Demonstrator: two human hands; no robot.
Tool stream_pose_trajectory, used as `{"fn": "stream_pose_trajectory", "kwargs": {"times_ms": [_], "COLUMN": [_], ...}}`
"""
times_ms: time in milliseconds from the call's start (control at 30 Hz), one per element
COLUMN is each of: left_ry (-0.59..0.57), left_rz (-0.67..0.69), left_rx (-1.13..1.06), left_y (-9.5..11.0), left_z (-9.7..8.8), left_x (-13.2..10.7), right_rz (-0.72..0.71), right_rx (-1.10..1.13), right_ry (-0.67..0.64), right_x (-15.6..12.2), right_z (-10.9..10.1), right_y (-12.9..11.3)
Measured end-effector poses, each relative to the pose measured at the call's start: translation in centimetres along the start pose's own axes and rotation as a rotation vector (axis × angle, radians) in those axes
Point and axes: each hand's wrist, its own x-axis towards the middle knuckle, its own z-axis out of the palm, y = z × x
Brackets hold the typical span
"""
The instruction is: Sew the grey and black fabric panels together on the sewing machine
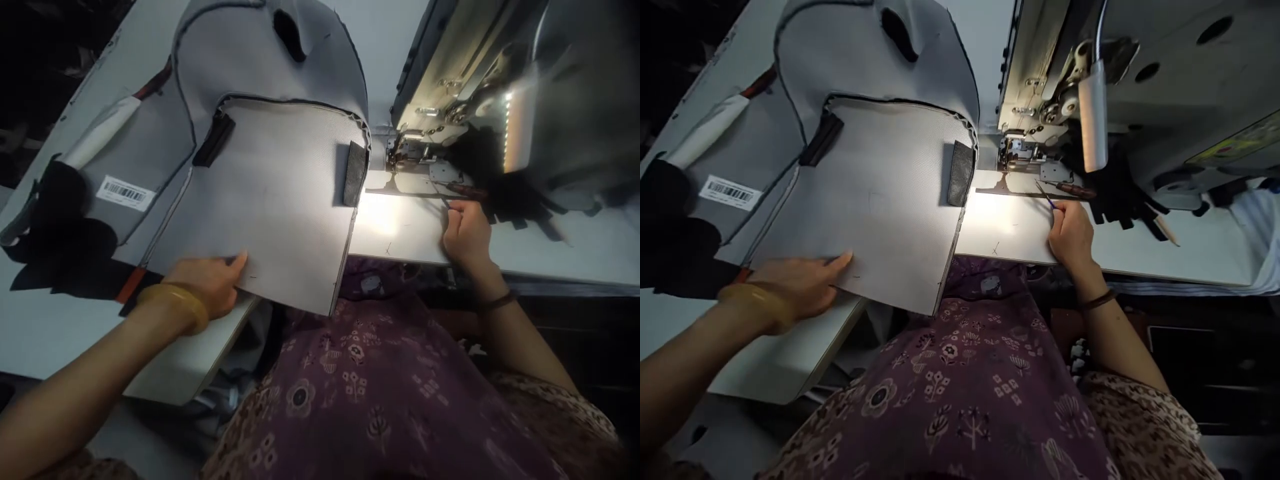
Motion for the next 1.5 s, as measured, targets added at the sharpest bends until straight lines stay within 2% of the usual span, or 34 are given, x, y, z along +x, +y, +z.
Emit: {"fn": "stream_pose_trajectory", "kwargs": {"times_ms": [67, 167, 233, 300, 400, 467, 567, 667, 733, 800, 867, 1000, 1067, 1133, 1233, 1367, 1500], "left_ry": [0.089, 0.276, 0.392, 0.520, 0.545, 0.478, 0.400, 0.407, 0.406, 0.411, 0.440, 0.507, 0.490, 0.428, 0.333, 0.343, 0.333], "left_rz": [0.232, 0.496, 0.511, 0.446, 0.310, 0.282, 0.337, 0.371, 0.383, 0.382, 0.392, 0.412, 0.385, 0.370, 0.452, 0.501, 0.500], "left_rx": [0.006, 0.006, 0.010, 0.014, -0.012, -0.040, -0.139, -0.396, -0.605, -0.717, -0.669, -0.295, -0.130, -0.106, -0.340, -0.698, -0.871], "left_y": [0.8, 4.9, 8.2, 10.9, 13.1, 13.2, 12.3, 10.7, 9.7, 9.0, 9.0, 11.0, 12.1, 12.6, 11.7, 9.8, 9.4], "left_z": [-1.4, -3.7, -5.1, -6.2, -7.3, -7.7, -8.0, -8.2, -8.4, -8.5, -8.4, -7.9, -7.8, -8.1, -8.7, -9.3, -9.1], "left_x": [1.1, 4.7, 7.7, 10.6, 13.5, 14.5, 15.3, 15.9, 16.1, 16.0, 15.6, 14.4, 14.3, 14.7, 15.8, 16.1, 15.6], "right_rz": [0.120, 0.158, 0.145, 0.123, 0.078, 0.034, -0.074, -0.165, -0.178, -0.173, -0.175, -0.195, -0.199, -0.188, -0.167, -0.145, -0.188], "right_rx": [0.129, 0.264, 0.315, 0.327, 0.292, 0.247, 0.138, 0.054, 0.030, 0.008, -0.010, -0.020, -0.025, -0.021, 0.023, 0.058, 0.002], "right_ry": [0.005, -0.041, -0.102, -0.167, -0.231, -0.263, -0.341, -0.400, -0.397, -0.390, -0.402, -0.474, -0.498, -0.503, -0.471, -0.407, -0.439], "right_x": [-1.0, -2.2, -2.8, -3.2, -3.8, -4.1, -4.3, -4.1, -3.7, -3.3, -3.1, -3.2, -3.4, -3.5, -3.4, -2.8, -2.3], "right_z": [0.3, 0.5, 0.5, 0.5, 0.3, 0.1, 0.1, 0.4, 0.7, 0.8, 0.7, 0.1, -0.2, -0.3, -0.1, 0.7, 1.2], "right_y": [-2.1, -4.8, -5.7, -6.0, -5.8, -5.9, -6.8, -8.2, -9.1, -9.7, -9.7, -9.0, -8.6, -8.5, -8.6, -9.7, -10.6]}}
